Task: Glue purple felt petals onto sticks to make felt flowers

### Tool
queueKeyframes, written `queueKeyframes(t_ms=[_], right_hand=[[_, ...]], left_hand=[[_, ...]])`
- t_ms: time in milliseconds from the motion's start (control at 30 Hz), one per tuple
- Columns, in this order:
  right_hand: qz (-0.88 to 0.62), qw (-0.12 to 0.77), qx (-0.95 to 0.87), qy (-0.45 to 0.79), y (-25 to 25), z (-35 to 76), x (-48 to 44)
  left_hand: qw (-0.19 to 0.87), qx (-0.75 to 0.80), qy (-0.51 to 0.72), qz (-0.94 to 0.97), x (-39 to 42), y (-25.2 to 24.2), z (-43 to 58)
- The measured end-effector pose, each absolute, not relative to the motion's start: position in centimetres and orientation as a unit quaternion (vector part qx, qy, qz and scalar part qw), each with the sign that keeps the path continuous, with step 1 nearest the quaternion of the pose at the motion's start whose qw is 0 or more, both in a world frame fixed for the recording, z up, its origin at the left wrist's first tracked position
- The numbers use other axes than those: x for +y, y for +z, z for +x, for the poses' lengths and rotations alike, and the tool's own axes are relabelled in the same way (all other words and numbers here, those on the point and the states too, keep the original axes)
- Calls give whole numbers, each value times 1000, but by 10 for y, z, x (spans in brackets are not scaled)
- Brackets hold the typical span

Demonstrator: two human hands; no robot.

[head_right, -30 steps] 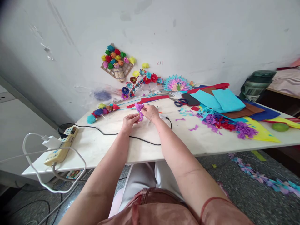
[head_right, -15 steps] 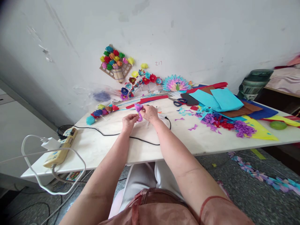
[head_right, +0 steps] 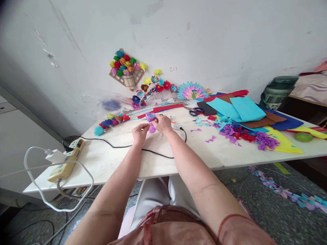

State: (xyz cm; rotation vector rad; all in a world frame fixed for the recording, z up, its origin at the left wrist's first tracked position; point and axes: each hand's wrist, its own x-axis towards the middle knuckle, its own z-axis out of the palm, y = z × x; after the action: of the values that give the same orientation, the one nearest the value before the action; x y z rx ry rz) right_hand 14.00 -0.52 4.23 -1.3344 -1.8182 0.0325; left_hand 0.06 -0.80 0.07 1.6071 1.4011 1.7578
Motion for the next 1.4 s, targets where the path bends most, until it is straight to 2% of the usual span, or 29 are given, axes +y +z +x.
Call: queueKeyframes(t_ms=[467,567,700,900,1067,1400], right_hand=[[-511,441,-735,62,44,139,-9],[-484,462,-735,113,46,141,-9],[-455,510,-709,175,44,144,-4],[-423,557,-682,215,42,143,0],[-387,551,-698,243,41,139,1],[-471,491,-713,169,33,139,10]], left_hand=[[174,509,646,542,-11,6,1],[226,495,656,523,-11,6,3],[374,451,655,477,-15,10,5],[488,393,626,465,-20,12,3],[522,378,610,461,-19,9,1],[527,379,588,484,-22,10,3]])
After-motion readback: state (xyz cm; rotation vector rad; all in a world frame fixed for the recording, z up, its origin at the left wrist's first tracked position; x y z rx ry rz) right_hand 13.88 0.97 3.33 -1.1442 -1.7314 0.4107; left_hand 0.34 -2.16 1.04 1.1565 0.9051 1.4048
